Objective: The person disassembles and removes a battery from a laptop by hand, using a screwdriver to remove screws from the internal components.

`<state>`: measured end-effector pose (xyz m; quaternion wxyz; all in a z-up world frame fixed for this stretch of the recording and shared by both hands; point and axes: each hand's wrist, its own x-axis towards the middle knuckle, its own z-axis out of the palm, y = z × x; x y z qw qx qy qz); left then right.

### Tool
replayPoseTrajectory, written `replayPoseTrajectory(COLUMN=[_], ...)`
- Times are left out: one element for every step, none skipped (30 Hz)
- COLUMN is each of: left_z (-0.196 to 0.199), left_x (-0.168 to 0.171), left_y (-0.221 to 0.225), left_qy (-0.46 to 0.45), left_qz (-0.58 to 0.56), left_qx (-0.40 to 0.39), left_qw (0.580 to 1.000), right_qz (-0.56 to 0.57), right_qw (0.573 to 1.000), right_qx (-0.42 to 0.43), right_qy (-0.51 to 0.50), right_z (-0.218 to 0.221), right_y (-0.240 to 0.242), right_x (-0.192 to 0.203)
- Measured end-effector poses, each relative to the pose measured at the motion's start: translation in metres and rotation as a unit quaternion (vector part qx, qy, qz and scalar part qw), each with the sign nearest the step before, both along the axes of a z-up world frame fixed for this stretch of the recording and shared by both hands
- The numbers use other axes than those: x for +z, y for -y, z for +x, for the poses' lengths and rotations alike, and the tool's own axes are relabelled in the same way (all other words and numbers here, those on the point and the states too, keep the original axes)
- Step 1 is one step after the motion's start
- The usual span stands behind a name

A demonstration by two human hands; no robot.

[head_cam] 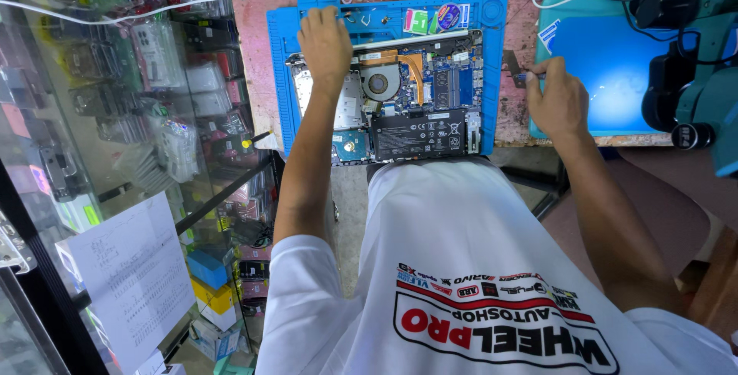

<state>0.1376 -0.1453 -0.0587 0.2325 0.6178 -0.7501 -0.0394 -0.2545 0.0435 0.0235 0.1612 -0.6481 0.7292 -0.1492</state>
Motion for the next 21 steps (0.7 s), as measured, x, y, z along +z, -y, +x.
replayPoseTrajectory(left_z=[-0.009,-0.021,-0.033,-0.046,-0.057,-0.07,-0.081,-0.091,-0.101,-0.11,-0.119,-0.127,-0.134,-0.139,-0.143,-0.146,-0.146,-0.146,-0.145,-0.143,-0.141], left_x=[0.007,0.014,0.021,0.027,0.033,0.037,0.041,0.044,0.046,0.047,0.047,0.045,0.043,0.041,0.04,0.039,0.038,0.039,0.039,0.041,0.042], left_y=[-0.007,-0.015,-0.024,-0.034,-0.044,-0.053,-0.062,-0.071,-0.08,-0.087,-0.092,-0.097,-0.102,-0.106,-0.108,-0.11,-0.112,-0.115,-0.117,-0.118,-0.117], left_qy=[-0.001,-0.017,-0.033,-0.054,-0.074,-0.082,-0.088,-0.087,-0.081,-0.076,-0.076,-0.055,-0.034,-0.034,-0.021,-0.008,-0.008,-0.009,-0.01,-0.01,-0.032], left_qz=[0.001,0.012,0.025,0.01,-0.005,0.012,0.027,0.029,0.053,0.078,0.078,0.069,0.061,0.062,0.071,0.081,0.081,0.082,0.084,0.085,0.105], left_qx=[-0.002,-0.045,-0.086,-0.12,-0.152,-0.158,-0.165,-0.165,-0.188,-0.21,-0.212,-0.223,-0.233,-0.233,-0.228,-0.222,-0.219,-0.231,-0.244,-0.242,-0.243], left_qw=[1.0,0.999,0.995,0.991,0.986,0.984,0.982,0.982,0.977,0.972,0.971,0.971,0.97,0.97,0.971,0.972,0.972,0.969,0.966,0.966,0.964], right_qz=[0.001,-0.048,-0.096,-0.094,-0.062,-0.029,-0.027,0.034,0.093,0.093,0.032,-0.028,-0.027,-0.024,-0.02,-0.02,-0.009,0.002,0.003,0.014,0.024], right_qw=[1.0,0.996,0.982,0.982,0.979,0.972,0.972,0.966,0.956,0.956,0.978,0.983,0.983,0.987,0.99,0.99,0.99,0.989,0.989,0.988,0.987], right_qx=[-0.002,0.006,0.015,0.014,-0.019,-0.051,-0.052,-0.029,-0.006,-0.007,0.068,0.143,0.143,0.129,0.117,0.118,0.129,0.139,0.141,0.146,0.149], right_qy=[-0.001,0.081,0.163,0.162,0.195,0.226,0.228,0.254,0.278,0.279,0.196,0.11,0.11,0.091,0.071,0.072,0.062,0.052,0.053,0.052,0.049], right_z=[-0.001,-0.002,-0.002,-0.003,-0.001,0.002,0.006,0.012,0.018,0.025,0.031,0.035,0.04,0.044,0.046,0.047,0.048,0.049,0.05,0.05,0.05], right_y=[0.002,0.005,0.008,0.013,0.018,0.024,0.03,0.037,0.042,0.044,0.047,0.049,0.05,0.05,0.051,0.051,0.051,0.051,0.05,0.048,0.049], right_x=[-0.001,-0.003,-0.003,-0.003,-0.002,-0.001,-0.001,0.0,0.0,0.0,-0.001,-0.002,-0.004,-0.006,-0.008,-0.009,-0.01,-0.01,-0.01,-0.01,-0.009])
